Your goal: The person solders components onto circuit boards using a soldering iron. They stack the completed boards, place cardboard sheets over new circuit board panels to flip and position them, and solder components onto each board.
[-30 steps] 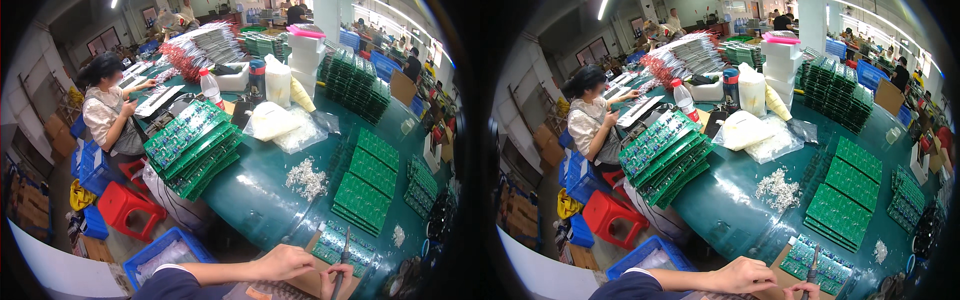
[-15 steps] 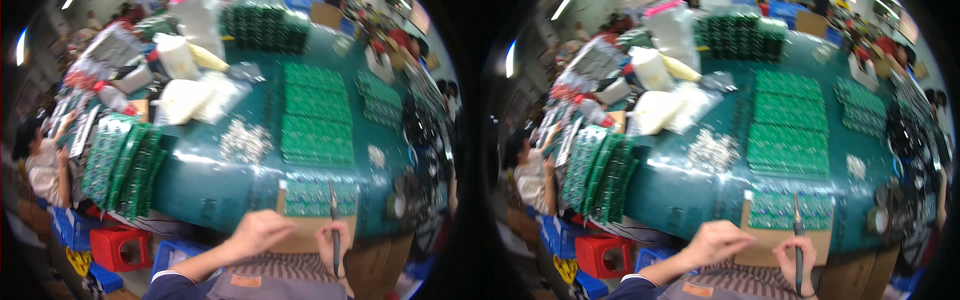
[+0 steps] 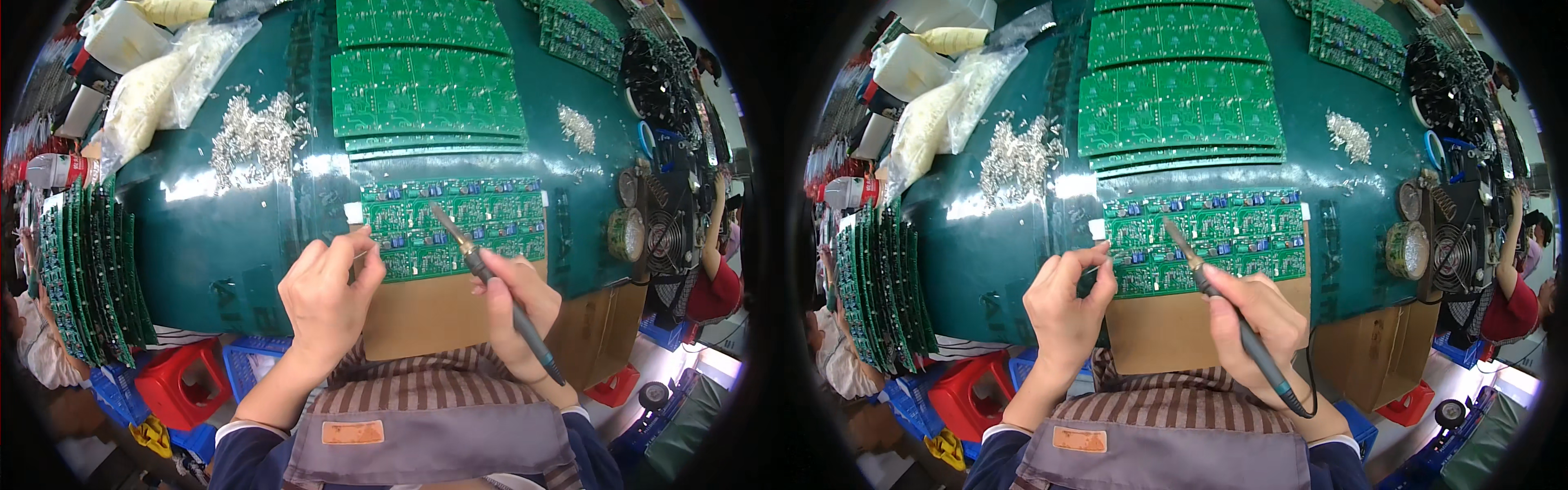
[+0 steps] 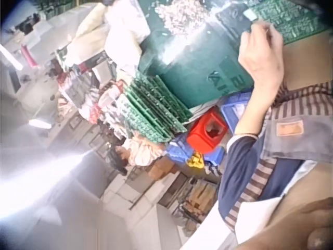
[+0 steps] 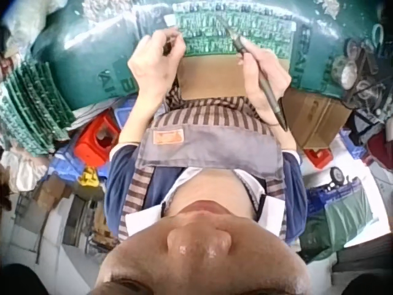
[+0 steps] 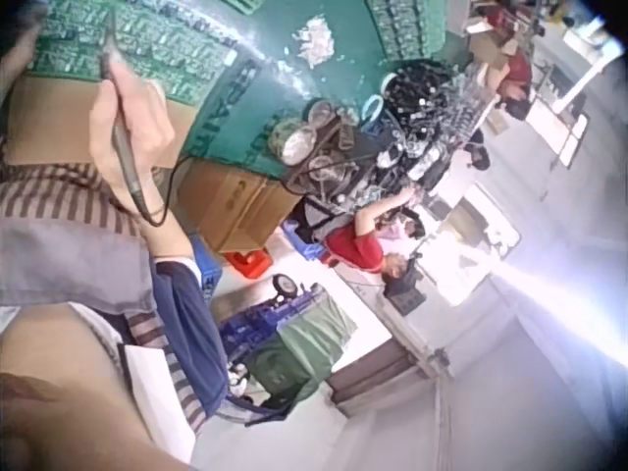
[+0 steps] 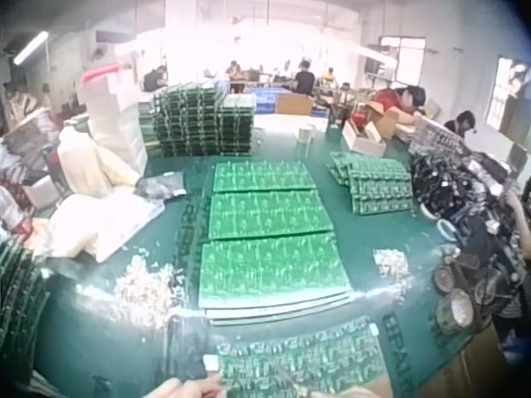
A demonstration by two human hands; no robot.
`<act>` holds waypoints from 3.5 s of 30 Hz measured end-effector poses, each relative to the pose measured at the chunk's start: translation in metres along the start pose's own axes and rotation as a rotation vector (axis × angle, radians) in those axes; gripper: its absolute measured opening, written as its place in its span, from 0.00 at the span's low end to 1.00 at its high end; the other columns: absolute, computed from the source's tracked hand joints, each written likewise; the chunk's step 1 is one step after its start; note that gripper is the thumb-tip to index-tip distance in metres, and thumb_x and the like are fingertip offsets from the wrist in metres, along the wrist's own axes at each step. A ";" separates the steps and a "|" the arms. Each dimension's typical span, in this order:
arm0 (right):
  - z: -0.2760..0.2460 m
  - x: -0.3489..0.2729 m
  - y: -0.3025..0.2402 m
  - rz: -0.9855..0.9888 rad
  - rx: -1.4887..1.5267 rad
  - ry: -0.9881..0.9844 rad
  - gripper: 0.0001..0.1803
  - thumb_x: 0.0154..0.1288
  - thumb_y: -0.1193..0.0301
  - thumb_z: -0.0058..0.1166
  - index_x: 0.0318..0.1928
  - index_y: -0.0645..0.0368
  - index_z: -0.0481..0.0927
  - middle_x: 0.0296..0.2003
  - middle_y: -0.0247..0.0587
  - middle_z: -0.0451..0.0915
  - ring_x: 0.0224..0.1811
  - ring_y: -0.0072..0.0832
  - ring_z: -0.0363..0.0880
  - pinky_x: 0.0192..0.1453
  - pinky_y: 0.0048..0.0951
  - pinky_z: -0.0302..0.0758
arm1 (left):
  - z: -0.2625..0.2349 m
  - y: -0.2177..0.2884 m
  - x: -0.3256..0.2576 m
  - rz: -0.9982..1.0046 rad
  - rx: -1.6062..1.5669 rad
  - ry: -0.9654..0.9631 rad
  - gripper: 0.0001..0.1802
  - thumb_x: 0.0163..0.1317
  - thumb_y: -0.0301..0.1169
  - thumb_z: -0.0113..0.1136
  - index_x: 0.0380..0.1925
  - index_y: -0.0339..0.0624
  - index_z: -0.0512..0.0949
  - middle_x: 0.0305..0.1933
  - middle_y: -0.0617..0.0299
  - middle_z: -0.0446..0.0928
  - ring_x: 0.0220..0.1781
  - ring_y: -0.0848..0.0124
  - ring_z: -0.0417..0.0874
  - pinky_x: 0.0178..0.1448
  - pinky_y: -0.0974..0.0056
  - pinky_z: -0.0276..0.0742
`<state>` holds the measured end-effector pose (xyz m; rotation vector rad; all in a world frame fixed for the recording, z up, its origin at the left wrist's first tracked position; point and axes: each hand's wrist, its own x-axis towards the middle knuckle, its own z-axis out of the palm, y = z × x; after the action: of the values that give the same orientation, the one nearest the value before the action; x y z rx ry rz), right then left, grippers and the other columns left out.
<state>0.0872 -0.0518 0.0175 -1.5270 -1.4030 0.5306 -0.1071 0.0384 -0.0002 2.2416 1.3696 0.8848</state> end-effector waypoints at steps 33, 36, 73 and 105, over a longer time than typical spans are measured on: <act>0.018 0.013 0.003 -0.038 0.028 -0.082 0.11 0.45 0.82 0.64 0.32 0.70 0.79 0.23 0.45 0.79 0.23 0.33 0.79 0.29 0.28 0.75 | 0.015 -0.003 -0.002 0.091 0.156 0.049 0.10 0.46 0.20 0.71 0.29 0.42 0.83 0.20 0.63 0.78 0.17 0.70 0.73 0.22 0.67 0.68; 0.019 0.017 -0.001 -0.133 -0.009 -0.103 0.12 0.45 0.82 0.64 0.33 0.70 0.79 0.23 0.45 0.79 0.23 0.34 0.79 0.28 0.28 0.76 | 0.013 0.002 0.001 0.099 0.178 0.008 0.11 0.45 0.21 0.72 0.30 0.43 0.83 0.19 0.64 0.77 0.18 0.69 0.73 0.22 0.66 0.68; -0.028 0.008 0.019 -0.116 -0.045 -0.033 0.12 0.47 0.82 0.63 0.35 0.67 0.79 0.24 0.43 0.81 0.25 0.35 0.80 0.31 0.30 0.76 | 0.034 0.042 0.008 0.038 0.159 -0.103 0.08 0.52 0.21 0.69 0.32 0.42 0.82 0.25 0.61 0.80 0.22 0.65 0.77 0.26 0.63 0.72; -0.079 -0.016 0.035 0.032 -0.015 0.101 0.12 0.51 0.82 0.62 0.38 0.68 0.78 0.26 0.44 0.81 0.26 0.33 0.79 0.32 0.29 0.75 | 0.059 0.068 0.022 0.167 0.144 -0.151 0.08 0.52 0.22 0.67 0.32 0.43 0.81 0.24 0.62 0.77 0.25 0.63 0.73 0.30 0.61 0.70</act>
<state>0.1663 -0.0900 0.0185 -1.5685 -1.3105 0.4570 -0.0152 0.0274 0.0037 2.5053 1.2271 0.6705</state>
